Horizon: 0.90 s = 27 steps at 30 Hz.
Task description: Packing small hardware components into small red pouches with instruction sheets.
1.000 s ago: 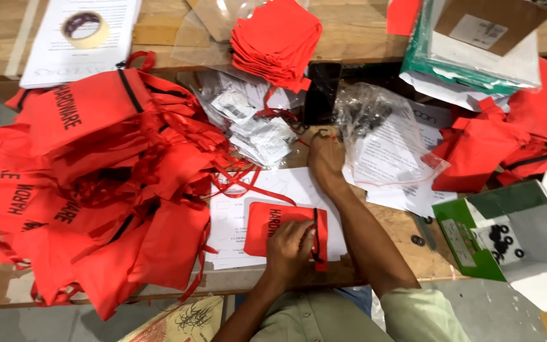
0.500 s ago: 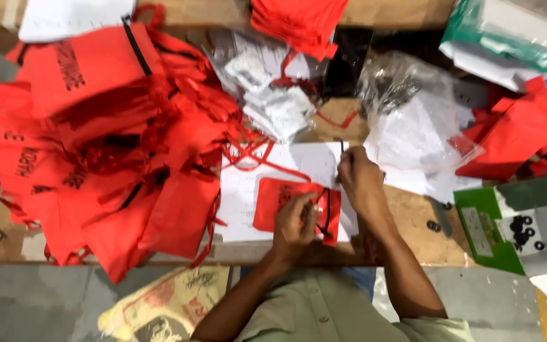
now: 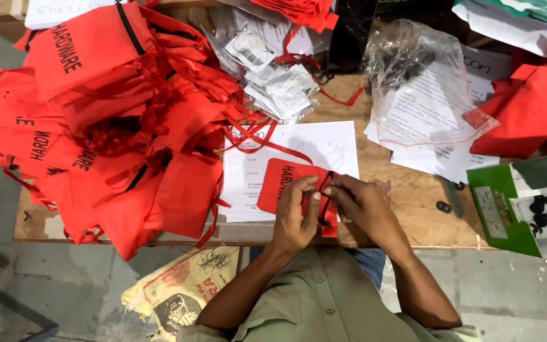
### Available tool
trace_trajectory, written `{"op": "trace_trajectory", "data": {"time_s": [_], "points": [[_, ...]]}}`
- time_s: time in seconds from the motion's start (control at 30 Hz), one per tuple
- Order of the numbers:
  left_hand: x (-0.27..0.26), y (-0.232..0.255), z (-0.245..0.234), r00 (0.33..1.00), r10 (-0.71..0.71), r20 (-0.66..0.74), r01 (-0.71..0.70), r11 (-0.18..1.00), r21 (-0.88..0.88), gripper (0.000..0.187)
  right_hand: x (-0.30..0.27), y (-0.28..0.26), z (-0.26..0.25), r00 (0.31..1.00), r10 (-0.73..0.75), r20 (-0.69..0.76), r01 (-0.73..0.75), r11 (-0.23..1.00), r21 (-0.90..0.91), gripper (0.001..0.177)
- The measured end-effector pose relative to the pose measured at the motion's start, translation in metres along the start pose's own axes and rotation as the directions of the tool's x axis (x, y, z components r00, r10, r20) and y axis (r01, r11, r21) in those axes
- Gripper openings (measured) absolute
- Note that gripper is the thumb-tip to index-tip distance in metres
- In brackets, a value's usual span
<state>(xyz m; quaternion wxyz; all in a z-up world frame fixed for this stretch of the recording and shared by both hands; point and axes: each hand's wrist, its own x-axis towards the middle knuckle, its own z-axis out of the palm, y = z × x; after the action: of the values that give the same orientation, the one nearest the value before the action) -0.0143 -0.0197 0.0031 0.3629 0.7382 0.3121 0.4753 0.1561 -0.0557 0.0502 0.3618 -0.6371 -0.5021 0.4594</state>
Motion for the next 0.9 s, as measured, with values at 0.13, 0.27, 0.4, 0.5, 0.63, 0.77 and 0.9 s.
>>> {"op": "trace_trajectory", "data": {"time_s": [0.13, 0.27, 0.4, 0.5, 0.63, 0.77, 0.9], "points": [[0.0, -0.003, -0.004, 0.996, -0.087, 0.02, 0.089, 0.991, -0.104, 0.03, 0.006, 0.019, 0.005, 1.0, 0.011, -0.025, -0.009, 0.998, 0.057, 0.019], [-0.001, -0.017, -0.004, 0.945, -0.298, 0.134, 0.326, 0.89, -0.32, 0.031, 0.009, 0.032, 0.005, 0.998, -0.06, 0.033, 0.047, 0.951, 0.307, 0.02], [-0.002, -0.023, 0.0, 0.886, -0.381, 0.266, 0.464, 0.735, -0.494, 0.032, 0.002, 0.002, 0.008, 0.998, -0.046, -0.04, 0.046, 0.999, 0.008, 0.017], [-0.005, -0.033, 0.007, 0.893, -0.363, 0.266, 0.45, 0.734, -0.508, 0.032, 0.002, 0.01, 0.027, 0.967, -0.145, -0.208, 0.043, 0.903, -0.428, 0.012], [-0.005, -0.038, 0.01, 0.933, -0.295, 0.209, 0.359, 0.823, -0.441, 0.031, -0.01, 0.011, 0.019, 0.909, -0.34, -0.243, 0.169, 0.83, -0.532, 0.011], [0.0, -0.046, 0.015, 0.927, -0.338, 0.163, 0.373, 0.88, -0.295, 0.031, -0.012, -0.001, -0.031, 0.804, -0.417, -0.423, 0.23, 0.875, -0.427, 0.019], [-0.002, -0.047, 0.025, 0.951, -0.277, 0.136, 0.286, 0.957, -0.054, 0.029, 0.045, -0.011, -0.105, 0.771, -0.457, -0.443, 0.129, 0.794, -0.595, 0.021]]}}
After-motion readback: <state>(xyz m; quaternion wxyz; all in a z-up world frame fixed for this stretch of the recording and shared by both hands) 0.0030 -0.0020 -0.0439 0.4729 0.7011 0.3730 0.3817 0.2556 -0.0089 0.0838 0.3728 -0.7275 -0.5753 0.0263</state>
